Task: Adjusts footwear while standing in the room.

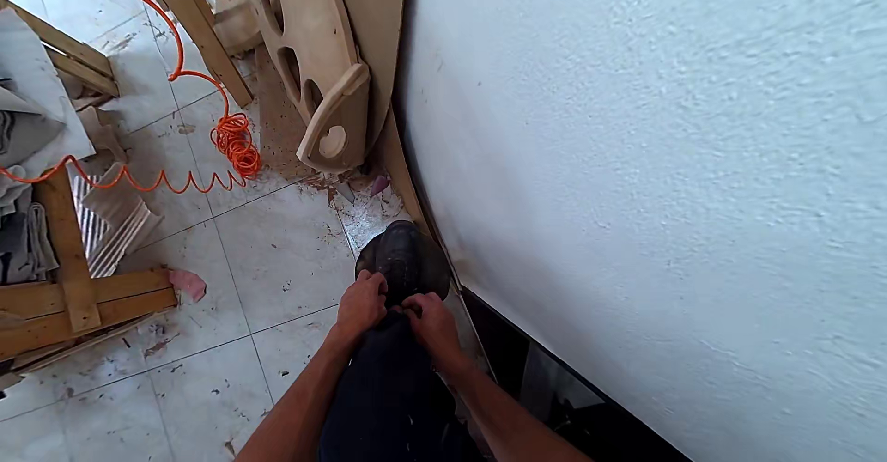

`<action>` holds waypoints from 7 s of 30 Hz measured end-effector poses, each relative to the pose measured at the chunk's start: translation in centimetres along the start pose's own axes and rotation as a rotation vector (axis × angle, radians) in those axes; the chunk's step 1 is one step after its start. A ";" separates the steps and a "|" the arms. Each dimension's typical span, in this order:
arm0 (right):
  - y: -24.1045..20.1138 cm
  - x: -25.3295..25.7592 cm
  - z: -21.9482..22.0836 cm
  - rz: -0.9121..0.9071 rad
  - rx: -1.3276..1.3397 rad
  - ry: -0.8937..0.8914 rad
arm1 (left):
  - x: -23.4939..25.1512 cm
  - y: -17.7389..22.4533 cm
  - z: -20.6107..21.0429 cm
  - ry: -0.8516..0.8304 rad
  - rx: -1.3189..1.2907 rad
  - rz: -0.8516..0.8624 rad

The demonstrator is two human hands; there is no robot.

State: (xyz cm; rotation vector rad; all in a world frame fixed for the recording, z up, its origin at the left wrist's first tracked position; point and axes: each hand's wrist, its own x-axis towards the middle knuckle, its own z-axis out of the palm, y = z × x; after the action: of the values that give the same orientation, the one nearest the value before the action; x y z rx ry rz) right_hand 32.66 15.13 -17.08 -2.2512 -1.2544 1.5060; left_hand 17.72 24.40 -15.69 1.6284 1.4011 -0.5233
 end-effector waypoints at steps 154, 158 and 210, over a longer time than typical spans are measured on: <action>0.2 2.9 0.8 -0.174 0.088 0.034 | 3.6 -2.1 -0.9 -0.241 -0.133 0.337; 1.1 2.6 0.1 -0.052 0.458 -0.027 | 3.3 -3.2 -0.1 -0.058 -0.092 0.532; -5.8 -3.7 -4.9 -0.095 0.364 0.065 | -3.7 -3.3 -1.0 0.180 -0.065 0.527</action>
State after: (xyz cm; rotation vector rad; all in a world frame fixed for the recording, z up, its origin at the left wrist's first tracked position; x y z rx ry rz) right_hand 32.98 17.74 -9.02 -1.9616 -0.9626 1.4745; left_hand 13.41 23.04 -13.36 1.9324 1.0346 -0.0244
